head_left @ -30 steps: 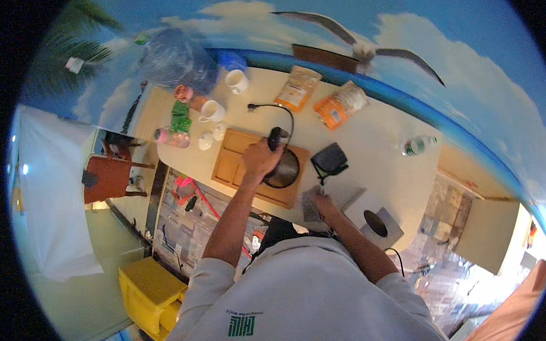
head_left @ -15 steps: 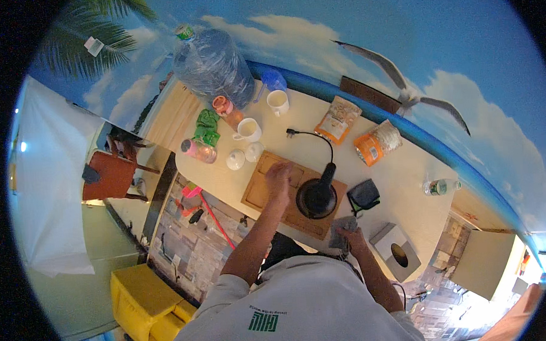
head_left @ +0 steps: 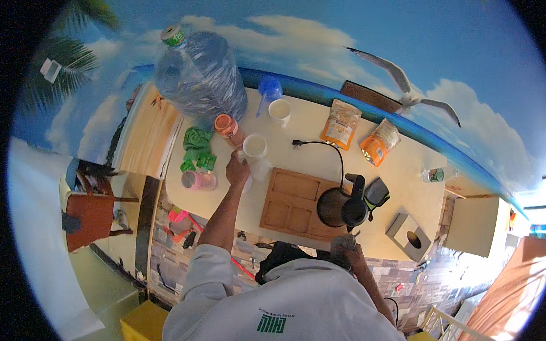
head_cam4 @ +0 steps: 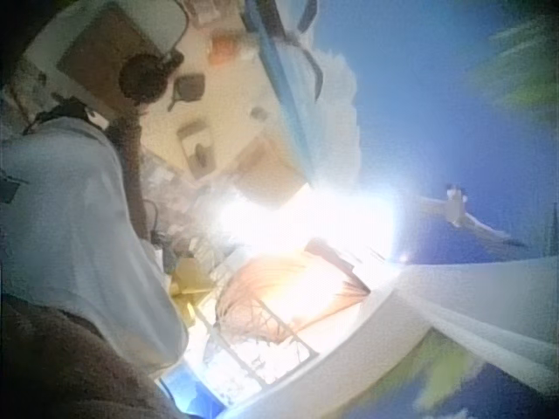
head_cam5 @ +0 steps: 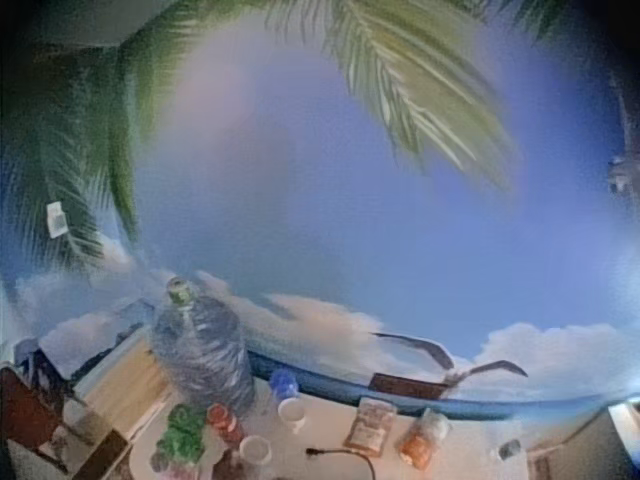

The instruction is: The person wipes a wooden cutting board, a black electric kettle base, and two white mugs with a cloth. The person handles each item one at a time, wiping different sides and placing them back on the table.

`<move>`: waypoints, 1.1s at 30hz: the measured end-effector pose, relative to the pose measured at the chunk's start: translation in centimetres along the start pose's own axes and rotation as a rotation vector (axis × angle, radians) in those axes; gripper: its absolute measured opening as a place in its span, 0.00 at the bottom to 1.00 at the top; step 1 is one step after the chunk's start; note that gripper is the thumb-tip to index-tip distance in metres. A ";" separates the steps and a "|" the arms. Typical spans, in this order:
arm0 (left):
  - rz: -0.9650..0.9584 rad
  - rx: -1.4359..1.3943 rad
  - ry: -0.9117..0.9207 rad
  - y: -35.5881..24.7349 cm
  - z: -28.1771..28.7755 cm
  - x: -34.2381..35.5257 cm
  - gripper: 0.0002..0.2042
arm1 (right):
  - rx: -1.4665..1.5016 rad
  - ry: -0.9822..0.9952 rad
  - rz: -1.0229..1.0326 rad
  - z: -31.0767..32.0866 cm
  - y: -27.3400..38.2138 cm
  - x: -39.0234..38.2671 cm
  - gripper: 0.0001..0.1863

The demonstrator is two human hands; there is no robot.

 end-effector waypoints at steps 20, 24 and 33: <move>-0.021 -1.054 0.200 -16.4 12.3 -11.6 0.21 | 0.750 0.404 0.071 -3.5 26.2 0.4 0.24; 0.159 -1.506 0.195 -16.2 13.4 -16.2 0.21 | 0.947 0.595 0.005 -3.7 30.2 0.6 0.27; 0.451 -1.857 0.069 -16.5 7.8 -24.2 0.22 | 0.510 0.443 0.155 -2.9 25.3 4.2 0.24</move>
Point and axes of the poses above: each hand's wrist, its own x-axis towards the middle knuckle, its own z-axis out of the back of the hand, y = z × x, the point moved 2 cm from there along x, towards the middle knuckle, and after that the axes turned 14 degrees about -x, right-handed, at the moved point
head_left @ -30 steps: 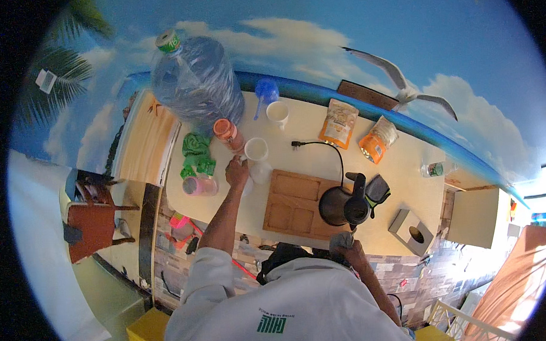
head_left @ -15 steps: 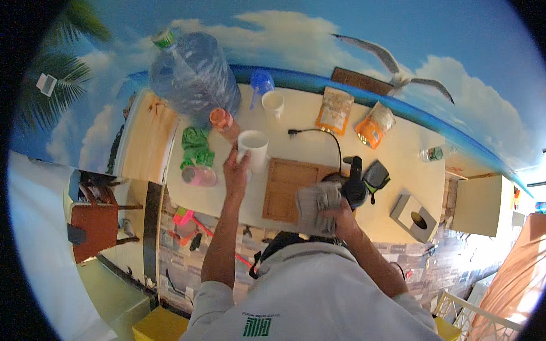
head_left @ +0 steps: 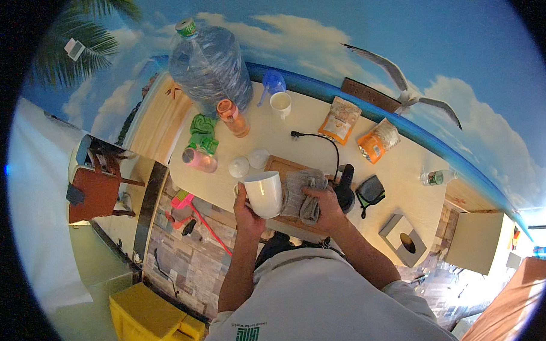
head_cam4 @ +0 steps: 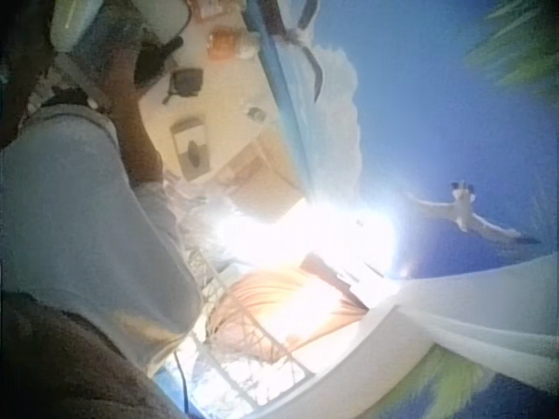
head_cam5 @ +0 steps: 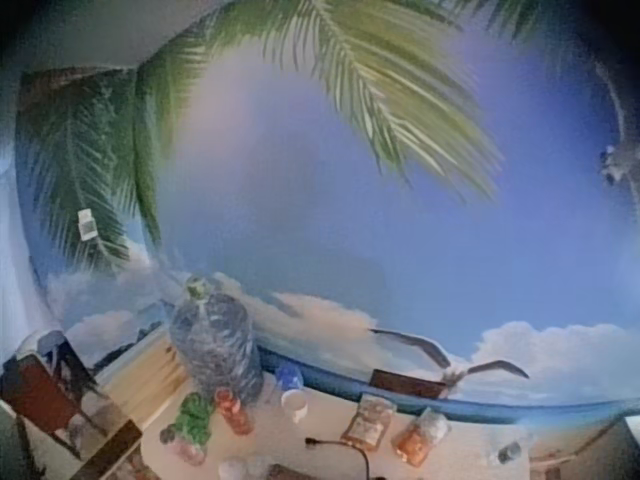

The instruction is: The person wipes a wooden cutting board, a black electric kettle base, and two white mugs with a cloth. The person handles each item one at a time, wiping different sides and placing them back on the table.

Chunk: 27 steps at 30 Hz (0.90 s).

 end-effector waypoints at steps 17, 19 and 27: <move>0.061 -0.004 0.030 2.9 -0.5 -0.7 0.18 | 0.313 -0.251 0.000 2.6 6.6 -0.2 0.20; 0.015 0.032 0.035 3.3 -0.8 -0.3 0.18 | -0.201 -0.532 0.342 3.8 6.9 -0.8 0.19; 0.067 0.024 0.160 4.5 0.3 0.6 0.24 | -1.313 -0.074 0.938 -7.0 6.9 -5.7 0.38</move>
Point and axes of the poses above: each hand's wrist, its own x-axis towards the middle knuckle, its own z-axis out of the back of the hand, y = z × x, the point moved 2 cm from there along x, towards the middle knuckle, and after that the axes turned 14 degrees about -x, right-handed, at the moved point
